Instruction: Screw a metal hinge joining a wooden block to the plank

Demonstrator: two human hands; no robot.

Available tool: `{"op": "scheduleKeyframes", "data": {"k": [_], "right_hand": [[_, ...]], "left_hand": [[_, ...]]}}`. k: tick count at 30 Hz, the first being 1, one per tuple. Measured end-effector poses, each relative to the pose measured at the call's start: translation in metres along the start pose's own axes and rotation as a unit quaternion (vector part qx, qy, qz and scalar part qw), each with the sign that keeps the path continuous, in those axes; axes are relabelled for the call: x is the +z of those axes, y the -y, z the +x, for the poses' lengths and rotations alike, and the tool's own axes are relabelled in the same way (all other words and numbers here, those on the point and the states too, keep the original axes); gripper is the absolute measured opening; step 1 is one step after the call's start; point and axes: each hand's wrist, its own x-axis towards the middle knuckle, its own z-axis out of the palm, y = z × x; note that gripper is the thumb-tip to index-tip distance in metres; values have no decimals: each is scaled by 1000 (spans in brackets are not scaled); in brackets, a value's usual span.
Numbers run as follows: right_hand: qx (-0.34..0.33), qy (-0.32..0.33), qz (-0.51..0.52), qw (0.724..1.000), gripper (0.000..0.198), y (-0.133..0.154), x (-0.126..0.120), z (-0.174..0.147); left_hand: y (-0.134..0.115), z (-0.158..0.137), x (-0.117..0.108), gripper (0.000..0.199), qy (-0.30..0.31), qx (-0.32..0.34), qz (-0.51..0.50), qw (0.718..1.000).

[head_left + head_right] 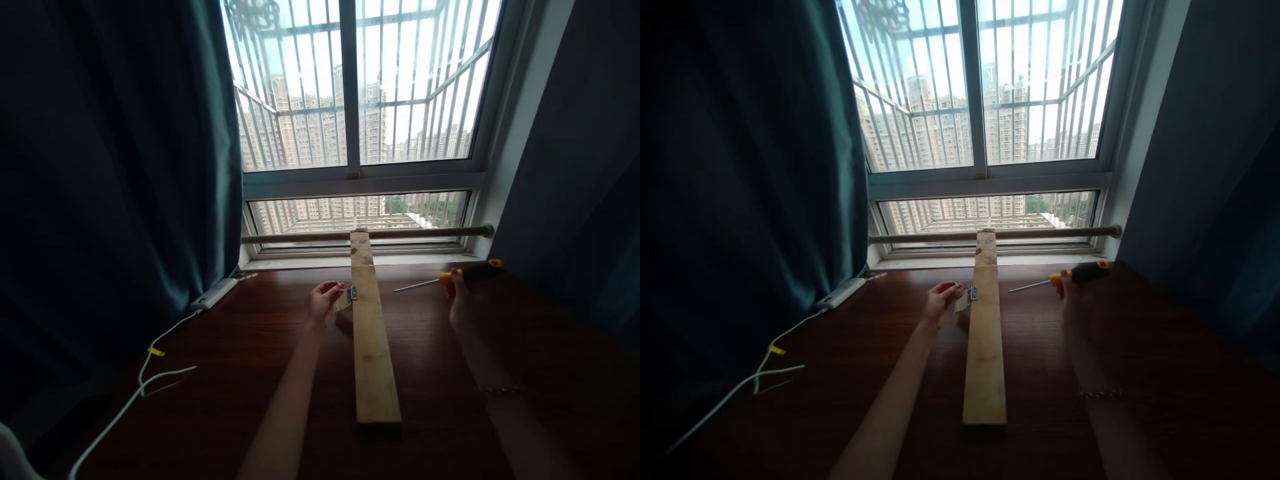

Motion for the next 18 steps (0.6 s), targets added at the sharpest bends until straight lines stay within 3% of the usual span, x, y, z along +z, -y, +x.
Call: {"op": "scheduleKeyframes", "data": {"k": [4,8,13,18], "right_hand": [[-13,-13,17,1000,32,23,57,8],[9,-1,-7,1000,34,18,88,-3],[11,19,-46,999,35,11,98,-7],[-20,2,-48,999,31,30,92,-2]], "left_hand": [[-7,22,-10,23,46,-39,8,998],[-12,34,-10,25,112,-50,34,992],[-6,41,-8,33,147,-59,70,985],[3,43,-1,28,196,-68,168,964]]}}
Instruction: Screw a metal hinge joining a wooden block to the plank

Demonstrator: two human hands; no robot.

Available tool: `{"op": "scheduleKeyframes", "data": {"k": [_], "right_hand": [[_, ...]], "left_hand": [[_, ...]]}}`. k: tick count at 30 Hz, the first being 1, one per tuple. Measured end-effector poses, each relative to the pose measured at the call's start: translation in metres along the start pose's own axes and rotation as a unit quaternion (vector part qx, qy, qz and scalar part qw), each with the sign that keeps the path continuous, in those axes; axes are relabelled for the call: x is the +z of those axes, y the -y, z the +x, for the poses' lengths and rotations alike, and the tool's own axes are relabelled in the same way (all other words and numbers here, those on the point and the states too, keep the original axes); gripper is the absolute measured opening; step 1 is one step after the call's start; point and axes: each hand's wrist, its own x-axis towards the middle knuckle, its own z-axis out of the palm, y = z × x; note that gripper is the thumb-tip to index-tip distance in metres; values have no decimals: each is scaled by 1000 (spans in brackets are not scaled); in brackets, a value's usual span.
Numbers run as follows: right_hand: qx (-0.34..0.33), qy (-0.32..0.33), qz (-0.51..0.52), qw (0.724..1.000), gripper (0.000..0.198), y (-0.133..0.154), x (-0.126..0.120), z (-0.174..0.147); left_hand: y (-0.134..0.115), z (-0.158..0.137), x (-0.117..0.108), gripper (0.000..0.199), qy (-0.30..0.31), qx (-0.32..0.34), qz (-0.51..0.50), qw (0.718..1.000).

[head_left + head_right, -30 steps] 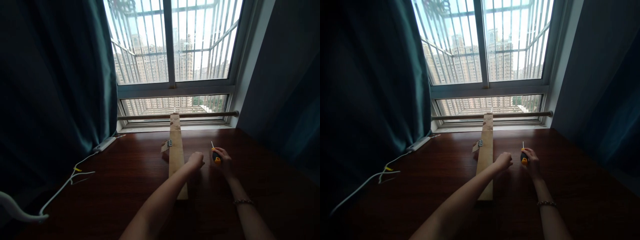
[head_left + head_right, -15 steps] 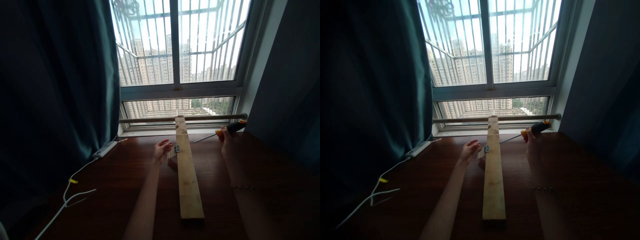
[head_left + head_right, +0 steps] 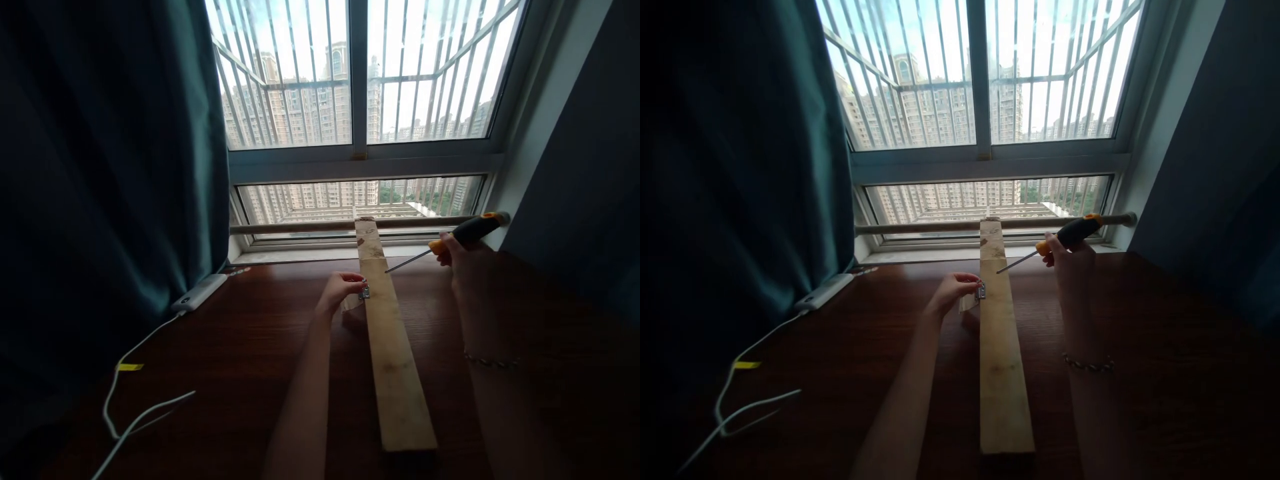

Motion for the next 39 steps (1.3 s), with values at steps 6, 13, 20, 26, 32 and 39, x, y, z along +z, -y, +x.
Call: {"op": "scheduleKeyframes", "data": {"k": [6,13,20,26,32,39], "right_hand": [[-48,-49,8,998,30,19,-11,1],[-58,-37,10,998,31,25,-11,-3],[-57,-37,2,998,32,24,-11,-3],[-63,-28,3,998,30,24,-10,-3],[-70,-44,1,997,27,26,-9,-4],[-62,-33,-2,998,29,29,-9,-6]], "left_hand": [[3,2,7,19,-8,-22,82,996],[6,5,-1,16,7,16,121,993],[5,4,-4,19,-5,29,136,990],[-1,0,-2,17,13,26,161,987],[1,3,-1,17,11,48,237,970],[1,1,-3,26,46,50,210,975]]}}
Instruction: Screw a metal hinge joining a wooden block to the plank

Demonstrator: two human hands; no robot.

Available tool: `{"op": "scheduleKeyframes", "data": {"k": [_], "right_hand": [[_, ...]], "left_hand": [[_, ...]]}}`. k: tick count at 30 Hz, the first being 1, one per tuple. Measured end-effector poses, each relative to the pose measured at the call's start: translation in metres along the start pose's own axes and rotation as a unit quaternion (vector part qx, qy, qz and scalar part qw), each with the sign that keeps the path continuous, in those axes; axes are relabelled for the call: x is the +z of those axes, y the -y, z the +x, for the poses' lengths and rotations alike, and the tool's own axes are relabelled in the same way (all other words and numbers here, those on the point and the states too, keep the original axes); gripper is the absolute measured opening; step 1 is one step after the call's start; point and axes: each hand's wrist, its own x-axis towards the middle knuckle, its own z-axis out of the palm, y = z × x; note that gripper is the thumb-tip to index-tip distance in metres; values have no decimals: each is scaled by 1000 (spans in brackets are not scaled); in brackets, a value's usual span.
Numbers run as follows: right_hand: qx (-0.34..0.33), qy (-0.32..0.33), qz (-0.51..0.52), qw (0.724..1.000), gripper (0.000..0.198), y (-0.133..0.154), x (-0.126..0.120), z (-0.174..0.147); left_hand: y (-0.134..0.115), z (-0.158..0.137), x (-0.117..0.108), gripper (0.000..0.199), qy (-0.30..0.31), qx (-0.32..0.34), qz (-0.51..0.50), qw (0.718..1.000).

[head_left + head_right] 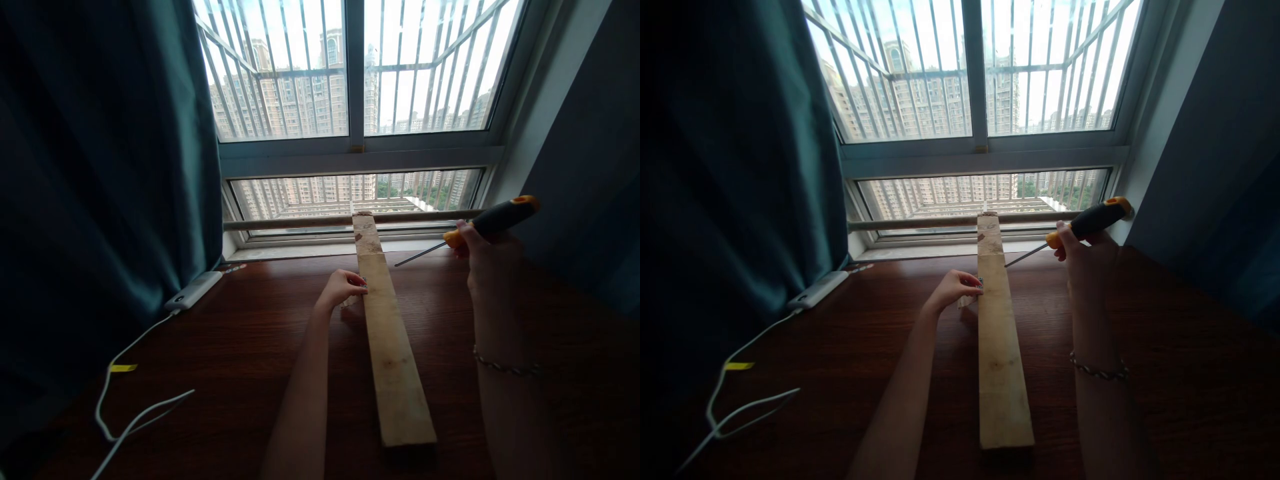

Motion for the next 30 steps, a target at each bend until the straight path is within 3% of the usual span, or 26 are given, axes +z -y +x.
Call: {"op": "scheduleKeyframes", "data": {"k": [2,4,6,7,10,13,15,18,21,24,30], "right_hand": [[-2,0,2,1000,29,1,0,0],[1,-6,6,1000,28,2,-1,-1],[1,-8,10,1000,28,3,0,-1],[0,-6,12,1000,27,3,0,-1],[2,4,7,1000,26,0,4,-3],[10,28,-24,999,29,-6,9,-8],[11,57,-55,997,31,-10,13,-12],[10,113,-105,988,34,-16,18,-18],[-3,168,-165,972,36,-23,21,-23],[-24,192,-214,957,38,-31,24,-24],[-14,208,-228,951,39,-37,26,-25]], "left_hand": [[5,-1,-6,31,-7,-15,-78,997],[14,-2,-14,32,-78,-66,-160,982],[25,-5,-19,35,-162,-150,-222,950],[31,-9,-21,37,-174,-198,-250,932],[43,-27,-16,41,-85,-321,-345,878],[47,-52,9,46,40,-374,-449,811],[47,-64,33,49,49,-347,-535,769],[45,-67,66,51,-50,-259,-647,716],[45,-58,79,46,-80,-204,-692,687],[47,-49,75,39,-49,-175,-700,691],[52,-37,67,35,-23,-139,-670,729]]}}
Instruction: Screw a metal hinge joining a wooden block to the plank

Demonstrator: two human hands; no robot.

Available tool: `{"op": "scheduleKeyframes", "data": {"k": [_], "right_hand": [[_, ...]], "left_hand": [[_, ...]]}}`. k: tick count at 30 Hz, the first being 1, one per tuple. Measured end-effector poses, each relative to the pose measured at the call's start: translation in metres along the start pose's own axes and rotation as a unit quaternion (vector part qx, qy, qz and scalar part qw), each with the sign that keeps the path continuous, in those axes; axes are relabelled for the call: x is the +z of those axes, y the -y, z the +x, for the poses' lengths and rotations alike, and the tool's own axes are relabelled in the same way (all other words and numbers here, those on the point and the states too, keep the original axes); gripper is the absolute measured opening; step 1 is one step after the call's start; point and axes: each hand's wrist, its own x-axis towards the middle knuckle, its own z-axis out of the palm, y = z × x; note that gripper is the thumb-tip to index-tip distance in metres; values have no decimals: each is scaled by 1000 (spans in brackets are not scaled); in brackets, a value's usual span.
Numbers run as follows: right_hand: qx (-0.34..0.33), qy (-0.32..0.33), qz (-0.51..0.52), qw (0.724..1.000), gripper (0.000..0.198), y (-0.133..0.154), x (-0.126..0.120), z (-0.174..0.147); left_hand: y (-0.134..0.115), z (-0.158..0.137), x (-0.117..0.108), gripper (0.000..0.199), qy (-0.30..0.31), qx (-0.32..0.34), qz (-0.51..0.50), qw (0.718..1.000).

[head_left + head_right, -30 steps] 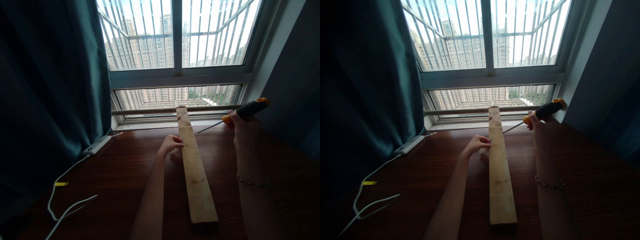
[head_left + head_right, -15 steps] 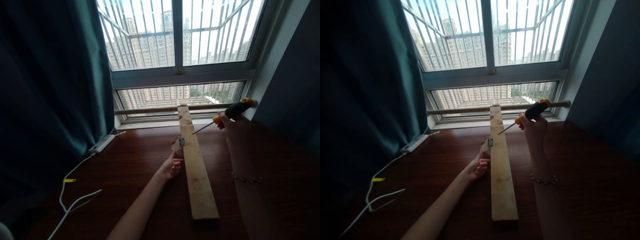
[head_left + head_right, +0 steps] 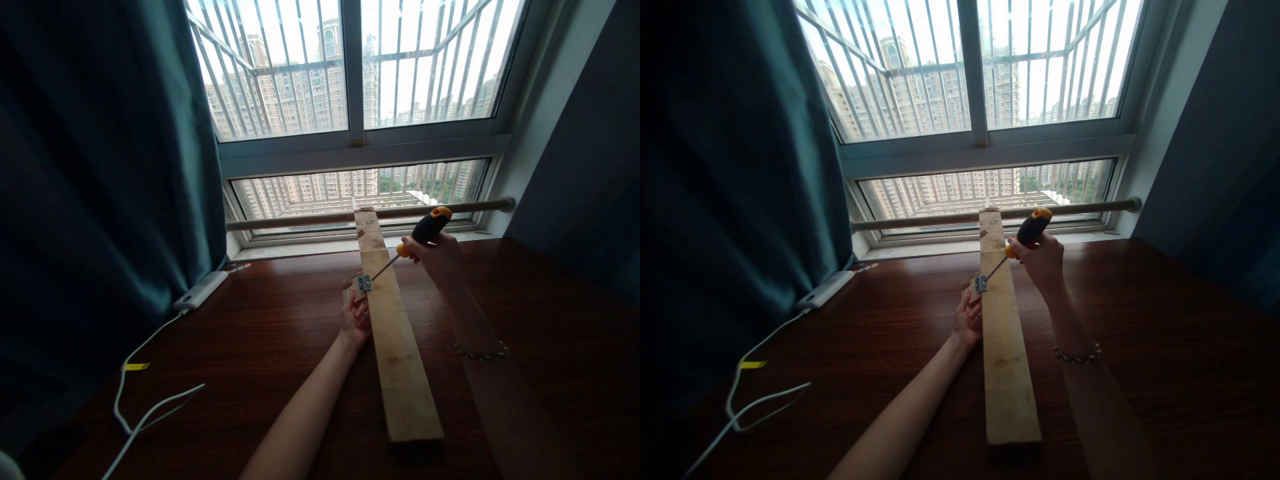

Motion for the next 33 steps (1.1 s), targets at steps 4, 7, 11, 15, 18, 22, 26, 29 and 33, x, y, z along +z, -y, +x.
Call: {"op": "scheduleKeyframes", "data": {"k": [4,7,11,15,18,22,26,29,33], "right_hand": [[2,5,-5,1000,37,0,-1,0],[-5,6,-18,1000,37,2,0,-1],[-8,3,-25,1000,37,3,1,-2],[-17,4,-28,999,37,4,4,-4],[-34,9,-40,999,37,4,8,-6],[-52,8,-49,997,37,3,11,-9],[-55,8,-66,996,36,7,10,-11],[-63,7,-84,994,36,10,9,-13],[-79,13,-82,993,34,15,11,-18]], "left_hand": [[-1,5,-1,45,12,-9,62,998],[-2,5,-1,49,-1,10,108,994],[2,4,1,47,-47,69,163,983],[5,6,1,45,-56,117,196,972],[5,7,0,44,-67,139,211,965],[4,6,0,44,-62,140,224,962],[3,7,0,41,-67,139,213,965],[3,8,-1,38,-76,154,210,962],[3,9,-1,37,-79,172,222,957]]}}
